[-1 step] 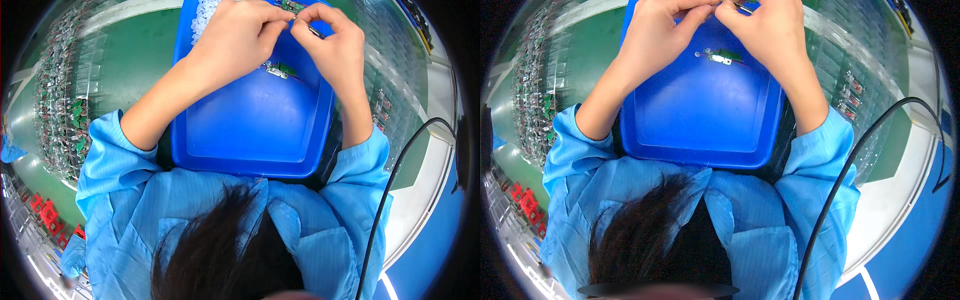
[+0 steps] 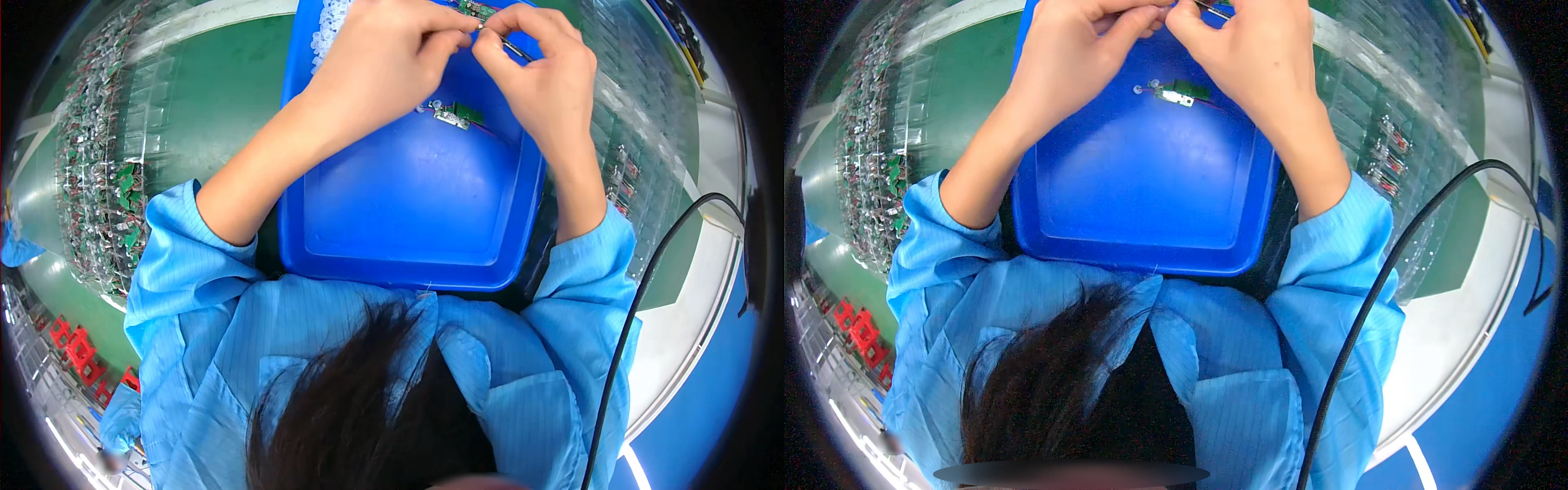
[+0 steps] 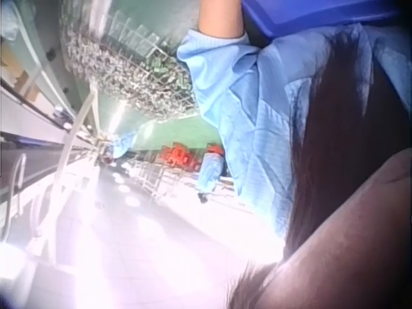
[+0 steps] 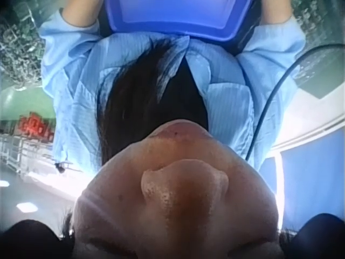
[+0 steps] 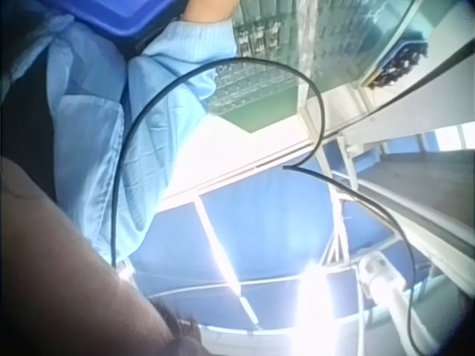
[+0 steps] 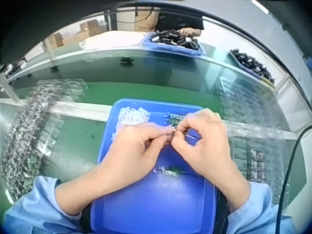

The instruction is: The person assembles small electronic components by hand, placing white plastic rings onto circuit boards.

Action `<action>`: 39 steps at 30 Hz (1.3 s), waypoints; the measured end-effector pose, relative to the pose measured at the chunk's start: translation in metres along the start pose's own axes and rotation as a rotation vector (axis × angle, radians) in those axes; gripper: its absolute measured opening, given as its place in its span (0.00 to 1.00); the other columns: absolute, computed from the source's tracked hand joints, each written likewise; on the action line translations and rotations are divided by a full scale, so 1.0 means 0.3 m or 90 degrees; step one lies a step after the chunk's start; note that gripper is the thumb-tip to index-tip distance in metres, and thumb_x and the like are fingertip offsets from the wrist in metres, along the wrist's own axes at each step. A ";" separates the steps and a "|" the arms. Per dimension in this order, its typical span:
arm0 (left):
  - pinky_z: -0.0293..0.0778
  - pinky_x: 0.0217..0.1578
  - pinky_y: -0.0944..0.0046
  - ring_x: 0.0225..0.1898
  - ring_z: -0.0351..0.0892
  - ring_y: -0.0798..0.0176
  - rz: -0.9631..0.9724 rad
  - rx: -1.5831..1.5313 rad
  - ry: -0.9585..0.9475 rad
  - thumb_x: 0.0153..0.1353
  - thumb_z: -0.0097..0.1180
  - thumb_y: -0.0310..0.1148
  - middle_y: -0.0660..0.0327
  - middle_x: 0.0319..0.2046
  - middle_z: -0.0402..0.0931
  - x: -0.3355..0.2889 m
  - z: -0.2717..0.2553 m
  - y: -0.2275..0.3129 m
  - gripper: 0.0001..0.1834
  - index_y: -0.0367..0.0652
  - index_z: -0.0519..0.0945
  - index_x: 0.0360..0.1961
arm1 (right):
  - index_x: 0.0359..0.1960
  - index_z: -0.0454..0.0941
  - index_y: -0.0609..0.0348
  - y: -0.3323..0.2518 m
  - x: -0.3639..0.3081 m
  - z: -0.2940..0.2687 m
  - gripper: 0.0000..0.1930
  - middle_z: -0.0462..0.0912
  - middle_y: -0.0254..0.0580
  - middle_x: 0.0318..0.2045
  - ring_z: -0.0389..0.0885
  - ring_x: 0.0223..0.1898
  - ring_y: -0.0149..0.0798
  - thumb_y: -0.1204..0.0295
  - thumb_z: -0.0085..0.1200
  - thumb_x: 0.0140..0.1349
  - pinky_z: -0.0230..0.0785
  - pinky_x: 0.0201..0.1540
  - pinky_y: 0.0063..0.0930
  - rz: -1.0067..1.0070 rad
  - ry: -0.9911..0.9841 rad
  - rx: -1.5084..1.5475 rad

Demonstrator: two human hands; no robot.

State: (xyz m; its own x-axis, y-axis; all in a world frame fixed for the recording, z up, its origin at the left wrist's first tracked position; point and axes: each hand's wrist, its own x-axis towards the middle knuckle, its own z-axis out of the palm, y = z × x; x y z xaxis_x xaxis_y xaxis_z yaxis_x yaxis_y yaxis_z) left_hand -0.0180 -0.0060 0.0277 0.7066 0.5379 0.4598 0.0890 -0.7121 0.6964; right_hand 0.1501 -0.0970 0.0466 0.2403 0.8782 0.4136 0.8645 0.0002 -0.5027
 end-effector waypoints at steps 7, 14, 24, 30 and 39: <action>0.83 0.46 0.70 0.41 0.87 0.66 -0.359 -0.705 -0.051 0.67 0.63 0.21 0.52 0.41 0.87 0.024 0.002 -0.120 0.11 0.30 0.84 0.48 | 0.28 0.82 0.62 0.045 0.030 -0.032 0.04 0.85 0.33 0.29 0.79 0.34 0.24 0.77 0.61 0.62 0.71 0.42 0.22 0.115 -0.099 0.346; 0.81 0.46 0.66 0.40 0.87 0.66 -0.225 -0.427 -0.043 0.67 0.64 0.28 0.58 0.36 0.88 0.016 0.009 -0.148 0.08 0.36 0.88 0.44 | 0.28 0.83 0.61 -0.056 0.019 -0.038 0.03 0.84 0.40 0.26 0.81 0.34 0.38 0.76 0.64 0.56 0.73 0.42 0.32 -0.031 -0.010 0.093; 0.83 0.45 0.71 0.41 0.86 0.70 -0.318 -0.568 -0.043 0.66 0.63 0.21 0.58 0.40 0.87 0.013 0.022 -0.078 0.10 0.32 0.85 0.47 | 0.32 0.86 0.53 0.012 0.008 -0.009 0.04 0.85 0.33 0.31 0.83 0.41 0.38 0.74 0.66 0.54 0.73 0.48 0.30 -0.258 0.087 -0.178; 0.83 0.44 0.70 0.39 0.86 0.70 -0.236 -0.394 0.008 0.65 0.64 0.21 0.57 0.39 0.88 0.011 0.012 -0.016 0.08 0.31 0.85 0.45 | 0.25 0.80 0.57 -0.089 0.003 -0.038 0.06 0.80 0.39 0.25 0.77 0.34 0.46 0.78 0.66 0.46 0.66 0.42 0.37 -0.234 0.056 -0.146; 0.84 0.45 0.71 0.42 0.86 0.69 -0.243 -0.455 0.028 0.65 0.65 0.22 0.55 0.40 0.88 0.006 0.035 -0.041 0.09 0.29 0.86 0.46 | 0.33 0.87 0.53 0.010 0.015 -0.020 0.06 0.85 0.33 0.31 0.82 0.42 0.39 0.74 0.70 0.53 0.74 0.44 0.31 -0.283 0.089 -0.181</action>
State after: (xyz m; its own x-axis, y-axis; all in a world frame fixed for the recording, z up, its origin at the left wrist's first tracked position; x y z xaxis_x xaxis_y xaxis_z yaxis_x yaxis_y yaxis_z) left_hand -0.0106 -0.0011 0.0142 0.6884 0.7135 0.1305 -0.1628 -0.0233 0.9864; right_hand 0.1563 -0.0959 0.0516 -0.1356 0.7513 0.6459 0.9769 0.2099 -0.0391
